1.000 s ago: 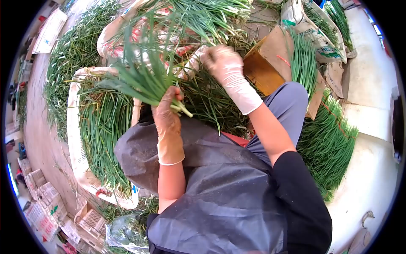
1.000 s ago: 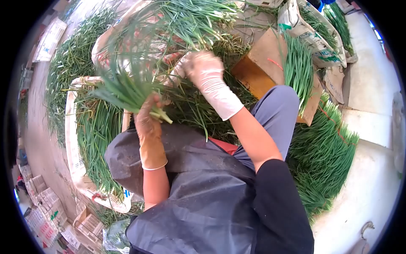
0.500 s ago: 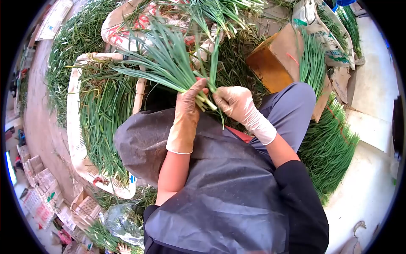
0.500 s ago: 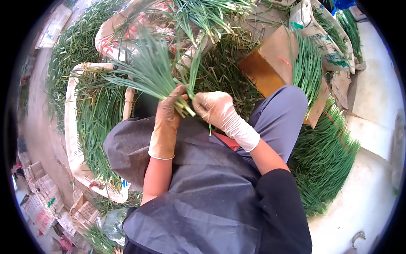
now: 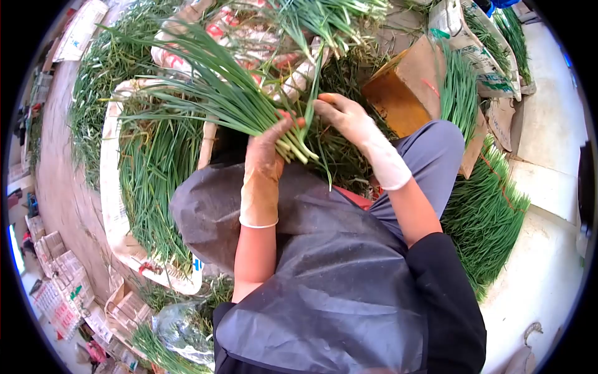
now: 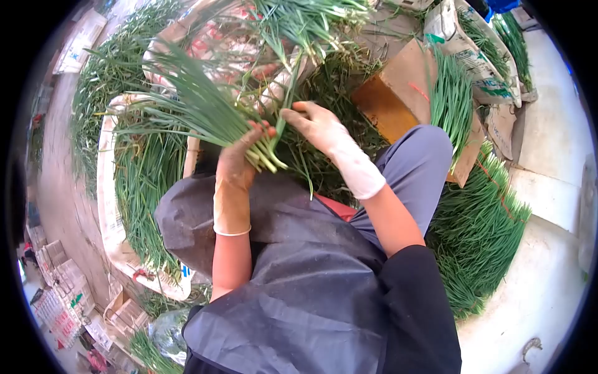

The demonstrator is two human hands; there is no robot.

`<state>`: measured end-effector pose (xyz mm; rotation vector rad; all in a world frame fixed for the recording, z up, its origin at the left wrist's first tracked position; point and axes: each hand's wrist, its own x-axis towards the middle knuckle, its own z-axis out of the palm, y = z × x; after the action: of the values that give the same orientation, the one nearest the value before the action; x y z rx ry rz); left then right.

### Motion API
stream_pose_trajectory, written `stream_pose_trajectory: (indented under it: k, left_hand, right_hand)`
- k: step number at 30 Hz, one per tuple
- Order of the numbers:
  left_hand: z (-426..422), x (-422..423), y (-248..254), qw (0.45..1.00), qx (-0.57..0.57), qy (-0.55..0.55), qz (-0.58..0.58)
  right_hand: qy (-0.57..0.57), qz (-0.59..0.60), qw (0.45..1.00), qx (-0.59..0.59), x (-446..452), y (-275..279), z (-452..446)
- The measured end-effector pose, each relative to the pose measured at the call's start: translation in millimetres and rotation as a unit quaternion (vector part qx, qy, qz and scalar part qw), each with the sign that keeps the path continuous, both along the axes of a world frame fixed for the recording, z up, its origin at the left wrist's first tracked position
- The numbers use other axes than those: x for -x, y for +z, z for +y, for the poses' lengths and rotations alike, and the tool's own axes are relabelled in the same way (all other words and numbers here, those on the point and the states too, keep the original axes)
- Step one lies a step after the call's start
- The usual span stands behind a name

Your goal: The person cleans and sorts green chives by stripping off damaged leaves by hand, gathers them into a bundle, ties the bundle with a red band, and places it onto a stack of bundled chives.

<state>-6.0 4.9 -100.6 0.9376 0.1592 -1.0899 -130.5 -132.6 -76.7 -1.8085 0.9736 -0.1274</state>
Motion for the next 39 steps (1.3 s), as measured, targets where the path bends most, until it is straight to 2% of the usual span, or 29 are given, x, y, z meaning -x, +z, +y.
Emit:
stream_pose_trajectory:
  k: [1, 3, 5, 6, 7, 9, 10, 11, 13, 15, 17, 18, 19, 21, 22, 23, 25, 27, 28, 29, 31, 33, 34, 36, 37, 39]
  left_hand:
    - [-2.6, -0.9, -1.7, 0.997, -0.024, -0.068, 0.028]
    - [-0.1, 4.9, -9.4, 0.993, -0.056, -0.092, 0.044]
    - [-2.1, 13.0, -10.9, 0.990, -0.057, -0.061, 0.111]
    - [-4.2, 14.7, -11.4, 0.992, -0.033, -0.048, 0.115]
    - [-4.6, 13.3, -13.6, 0.992, -0.033, -0.045, 0.115]
    - [-5.3, 9.0, -20.2, 0.993, -0.011, 0.006, 0.115]
    - [-7.5, 10.5, -22.5, 0.993, -0.007, 0.054, 0.103]
    - [-7.3, 10.6, -25.0, 0.993, -0.007, 0.057, 0.104]
    - [-7.5, 10.4, -24.8, 0.992, -0.035, 0.045, 0.115]
    - [-6.7, 10.6, -16.1, 0.990, -0.046, 0.028, 0.128]
    - [-2.0, 7.3, -9.3, 0.966, 0.020, -0.127, 0.223]
    - [-2.7, 6.7, 4.4, 0.966, 0.014, -0.142, 0.217]
    - [1.4, -0.1, 10.5, 0.963, 0.078, -0.145, 0.212]
    - [10.2, -12.8, 28.4, 0.978, 0.175, -0.042, 0.106]
    - [12.9, -18.3, 39.0, 0.981, 0.174, 0.011, 0.089]
    - [16.7, -22.4, 45.4, 0.981, 0.170, 0.064, 0.073]
    - [19.5, -28.0, 43.9, 0.975, 0.187, 0.116, 0.036]
    - [16.0, -28.5, 33.0, 0.960, 0.207, 0.188, 0.004]
    - [15.4, -29.2, 31.6, 0.956, 0.190, 0.222, 0.004]
    - [14.5, -28.9, 30.7, 0.957, 0.189, 0.222, 0.006]
    - [13.2, -29.4, 30.0, 0.959, 0.147, 0.240, -0.015]
    - [9.1, -27.4, 13.2, 0.978, 0.110, 0.173, 0.038]
    - [2.1, -16.3, 9.3, 0.979, 0.143, 0.127, 0.071]
    - [-11.1, 7.3, 2.2, 0.996, -0.026, 0.070, 0.058]
    - [-16.2, 18.1, -3.1, 0.996, -0.054, 0.055, 0.054]
    - [-17.1, 30.2, -9.3, 0.996, -0.013, 0.008, 0.088]
  right_hand:
    - [0.016, -0.013, 1.000, -0.007, -18.7, 3.8, -4.2]
    - [0.113, -0.064, 0.989, 0.072, -47.9, -15.8, -13.1]
    - [0.178, -0.113, 0.977, 0.017, -75.2, -22.9, -17.2]
    - [0.141, -0.102, 0.985, -0.014, -81.8, -18.6, -10.7]
    - [0.093, -0.095, 0.988, -0.076, -90.2, -36.9, -6.1]
    - [0.145, -0.088, 0.985, 0.015, -88.4, -42.2, 4.8]
    - [0.145, -0.105, 0.983, 0.046, -87.3, -40.9, 8.2]
    - [0.147, -0.105, 0.983, 0.045, -89.5, -38.5, -0.8]
    - [0.002, 0.046, 0.977, 0.207, -105.4, -9.8, -27.7]
    - [-0.024, 0.214, 0.886, 0.410, -128.8, -19.3, -61.5]
    - [0.051, 0.399, 0.841, 0.363, -150.3, -38.6, -81.7]
    - [0.099, 0.393, 0.837, 0.367, -153.2, -49.3, -93.9]
    - [0.050, 0.364, 0.868, 0.335, -154.5, -34.4, -98.2]
    - [-0.034, 0.208, 0.948, 0.241, -136.1, 1.0, -111.7]
    - [-0.089, 0.111, 0.966, 0.218, -121.9, 3.7, -122.4]
    - [-0.118, 0.073, 0.966, 0.220, -104.7, 8.0, -130.8]
    - [-0.121, 0.034, 0.986, 0.106, -70.9, -9.0, -153.4]
    - [-0.206, -0.069, 0.966, -0.139, -42.5, -21.0, -149.1]
    - [-0.256, -0.071, 0.948, -0.176, -31.7, -19.7, -140.4]
    - [-0.257, -0.069, 0.948, -0.177, -20.7, -28.1, -135.3]
    - [-0.310, -0.170, 0.899, -0.259, 2.0, -49.3, -120.2]
    - [-0.297, -0.202, 0.910, -0.209, 7.7, -45.0, -73.1]
    - [-0.290, -0.212, 0.911, -0.203, 5.4, -36.5, -43.0]
    - [-0.221, -0.211, 0.927, -0.215, 6.3, -20.4, 6.6]
    - [-0.191, -0.206, 0.934, -0.220, 7.3, -14.6, 24.2]
    - [-0.130, -0.257, 0.931, -0.225, 9.0, -24.7, 49.7]
